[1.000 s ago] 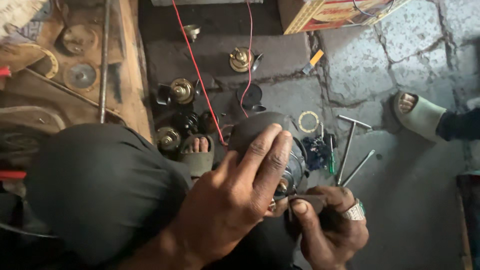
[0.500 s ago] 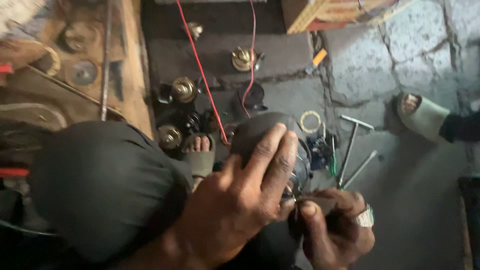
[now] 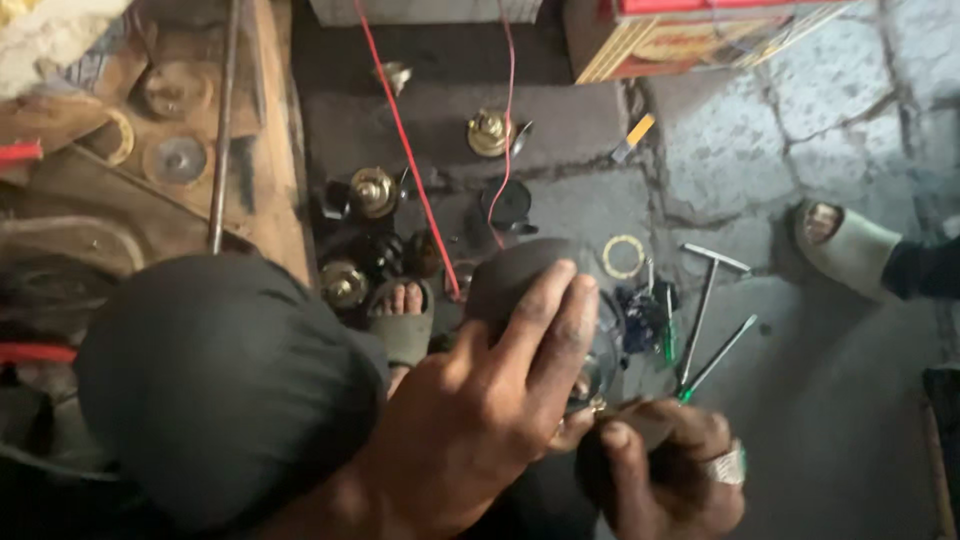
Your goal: The person sits on the floor and uses a screwdriver to adjust internal parts of a small black cylindrical device. They connect red wires from nearby batteries to the device terminals, creating sparks to test the connection, and continue tightening components.
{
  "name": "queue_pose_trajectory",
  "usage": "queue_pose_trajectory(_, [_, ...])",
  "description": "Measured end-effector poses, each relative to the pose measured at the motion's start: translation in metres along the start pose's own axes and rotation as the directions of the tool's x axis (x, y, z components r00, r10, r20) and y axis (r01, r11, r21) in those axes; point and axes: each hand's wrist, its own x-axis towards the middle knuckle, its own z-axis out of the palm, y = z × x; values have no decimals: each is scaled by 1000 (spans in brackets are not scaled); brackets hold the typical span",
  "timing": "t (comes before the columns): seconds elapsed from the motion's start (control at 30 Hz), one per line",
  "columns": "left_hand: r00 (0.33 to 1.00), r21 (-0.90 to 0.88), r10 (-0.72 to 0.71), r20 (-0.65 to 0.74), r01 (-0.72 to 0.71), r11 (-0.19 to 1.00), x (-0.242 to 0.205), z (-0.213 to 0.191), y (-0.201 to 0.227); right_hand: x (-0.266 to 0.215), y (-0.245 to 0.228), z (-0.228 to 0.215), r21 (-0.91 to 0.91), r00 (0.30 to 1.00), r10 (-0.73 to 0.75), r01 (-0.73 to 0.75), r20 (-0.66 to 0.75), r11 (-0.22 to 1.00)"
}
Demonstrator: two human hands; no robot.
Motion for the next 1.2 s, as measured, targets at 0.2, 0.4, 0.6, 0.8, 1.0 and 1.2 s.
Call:
queue_pose_trajectory(0.2, [1000, -5, -15, 5, 15, 1000, 1, 1, 3, 1, -6, -5, -4, 990, 139, -139, 34, 990])
queue_pose_trajectory(0.4, [1000, -46, 16, 14, -15, 999, -5, 6, 4, -8, -4, -13, -115, 999, 24, -21, 21, 993])
queue_pose_trajectory(0.6, [1000, 58, 2, 9, -3, 998, 1, -1, 0, 14, -16, 2, -190, 999, 34, -26, 37, 981])
queue_pose_trajectory(0.8, [999, 100, 30, -11, -29, 995, 6, -2, 2, 21, -20, 3, -136, 997, 81, -78, 17, 988])
queue_pose_trajectory(1.0, [999, -57, 46, 21, -45, 997, 0, 5, -2, 3, -6, -9, 0, 1000, 28, -28, 0, 1000])
queue_pose_trajectory(1.2, [997, -404, 42, 67, -11, 915, 3, -9, -10, 3, 0, -24, 263, 980, 185, -196, 67, 945])
